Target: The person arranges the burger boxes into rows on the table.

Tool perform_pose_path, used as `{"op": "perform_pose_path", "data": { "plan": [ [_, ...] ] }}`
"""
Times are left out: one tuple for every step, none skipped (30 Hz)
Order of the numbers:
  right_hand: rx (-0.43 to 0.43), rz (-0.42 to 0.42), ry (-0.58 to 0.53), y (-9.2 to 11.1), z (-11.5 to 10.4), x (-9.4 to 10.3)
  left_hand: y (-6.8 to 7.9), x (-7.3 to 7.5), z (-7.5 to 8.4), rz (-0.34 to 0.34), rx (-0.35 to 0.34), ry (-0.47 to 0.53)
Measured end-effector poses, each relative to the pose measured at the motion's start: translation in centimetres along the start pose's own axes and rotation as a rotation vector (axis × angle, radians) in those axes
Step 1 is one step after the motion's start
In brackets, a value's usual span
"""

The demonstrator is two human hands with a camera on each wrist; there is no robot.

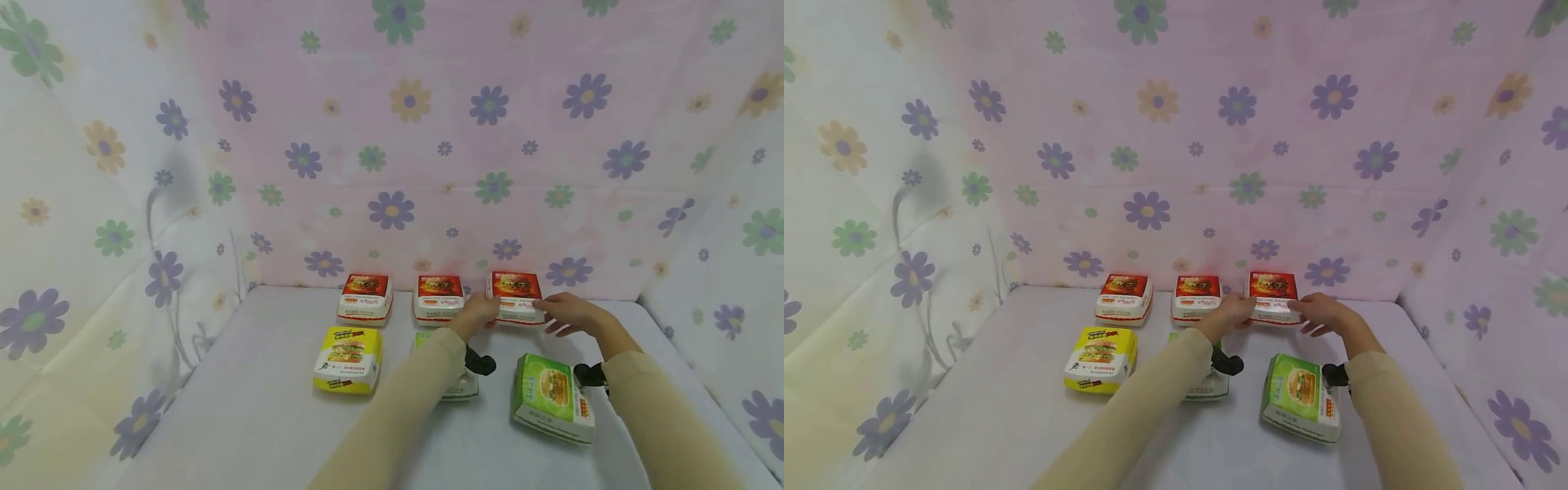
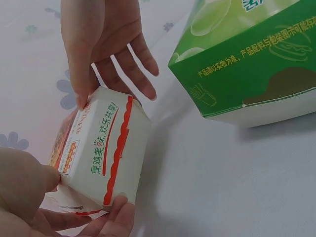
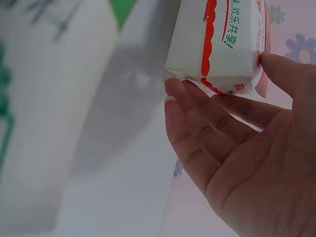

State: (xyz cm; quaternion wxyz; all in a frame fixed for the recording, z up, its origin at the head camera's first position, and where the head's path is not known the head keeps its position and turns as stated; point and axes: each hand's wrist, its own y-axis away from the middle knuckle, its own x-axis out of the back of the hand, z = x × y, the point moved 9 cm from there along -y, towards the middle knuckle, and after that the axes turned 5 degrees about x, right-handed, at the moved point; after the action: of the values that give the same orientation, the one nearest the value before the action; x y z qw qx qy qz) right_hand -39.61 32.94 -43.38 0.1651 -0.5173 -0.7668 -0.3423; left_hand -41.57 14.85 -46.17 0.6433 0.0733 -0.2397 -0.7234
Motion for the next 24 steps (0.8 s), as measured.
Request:
{"op": "perform_pose_path", "data": {
  "plan": [
    [-0.011, 0.000, -0.003, -0.1, 0.1, 0.0, 0.0, 0.0, -0.1, 0.001, 0.010, -0.001],
    [-0.022, 0.002, -0.006, -0.2, 0.2, 0.0, 0.0, 0.0, -0.1, 0.001, 0.017, -0.009],
    [-0.031, 0.004, -0.010, -0.3, 0.3, 0.0, 0.0, 0.0, -0.2, 0.003, 0.026, -0.019],
    [-0.036, 0.006, -0.011, -0.3, 0.3, 0.0, 0.0, 0.0, -0.3, 0.004, 0.034, -0.032],
    [-0.037, 0.008, -0.014, -0.4, 0.4, -0.1, 0.0, 0.0, -0.4, 0.006, 0.039, -0.051],
    [-0.040, 0.009, -0.018, -0.4, 0.4, -0.1, 0.0, 0.0, -0.4, 0.004, 0.043, -0.062],
    [-0.046, 0.011, -0.022, -0.4, 0.5, -0.2, -0.1, -0.1, -0.5, 0.002, 0.043, -0.069],
    [-0.052, 0.014, -0.024, -0.3, 0.5, -0.2, -0.2, -0.1, -0.7, 0.006, 0.045, -0.089],
    [-0.057, 0.015, -0.024, -0.3, 0.6, -0.3, -0.3, -0.1, -0.8, 0.005, 0.046, -0.103],
    [-0.060, 0.014, -0.021, -0.3, 0.6, -0.4, -0.4, -0.2, -0.9, 0.004, 0.045, -0.118],
    [-0.065, 0.013, -0.019, -0.2, 0.6, -0.4, -0.4, -0.2, -1.0, -0.002, 0.040, -0.127],
    [-0.069, 0.009, -0.014, -0.1, 0.6, -0.5, -0.5, -0.4, -1.1, -0.015, 0.037, -0.129],
    [-0.072, 0.004, -0.008, 0.0, 0.6, -0.6, -0.5, -0.5, -1.1, -0.030, 0.034, -0.142],
    [-0.074, -0.002, 0.001, 0.1, 0.6, -0.6, -0.5, -0.7, -1.1, -0.048, 0.029, -0.168],
    [-0.077, -0.010, 0.008, 0.3, 0.6, -0.6, -0.4, -0.9, -1.1, -0.068, 0.025, -0.183],
    [-0.081, -0.018, 0.016, 0.5, 0.6, -0.6, -0.4, -1.1, -1.1, -0.089, 0.024, -0.198],
    [-0.085, -0.027, 0.024, 0.7, 0.6, -0.5, -0.3, -1.3, -1.1, -0.113, 0.024, -0.204],
    [-0.086, -0.038, 0.038, 0.9, 0.5, -0.4, -0.2, -1.5, -1.0, -0.133, 0.026, -0.220],
    [-0.086, -0.045, 0.052, 1.1, 0.5, -0.3, 0.0, -1.6, -0.9, -0.150, 0.023, -0.242],
    [-0.082, -0.051, 0.069, 1.3, 0.4, -0.1, 0.2, -1.7, -0.7, -0.165, 0.021, -0.261],
    [-0.076, -0.056, 0.085, 1.5, 0.2, 0.0, 0.4, -1.6, -0.5, -0.176, 0.019, -0.281],
    [-0.068, -0.061, 0.103, 1.7, 0.0, 0.2, 0.7, -1.6, -0.2, -0.190, 0.015, -0.299],
    [-0.058, -0.067, 0.122, 1.9, -0.2, 0.4, 1.1, -1.5, 0.1, -0.205, 0.006, -0.320],
    [-0.046, -0.069, 0.142, 2.2, -0.4, 0.6, 1.5, -1.4, 0.5, -0.219, -0.005, -0.346]
  ]
}}
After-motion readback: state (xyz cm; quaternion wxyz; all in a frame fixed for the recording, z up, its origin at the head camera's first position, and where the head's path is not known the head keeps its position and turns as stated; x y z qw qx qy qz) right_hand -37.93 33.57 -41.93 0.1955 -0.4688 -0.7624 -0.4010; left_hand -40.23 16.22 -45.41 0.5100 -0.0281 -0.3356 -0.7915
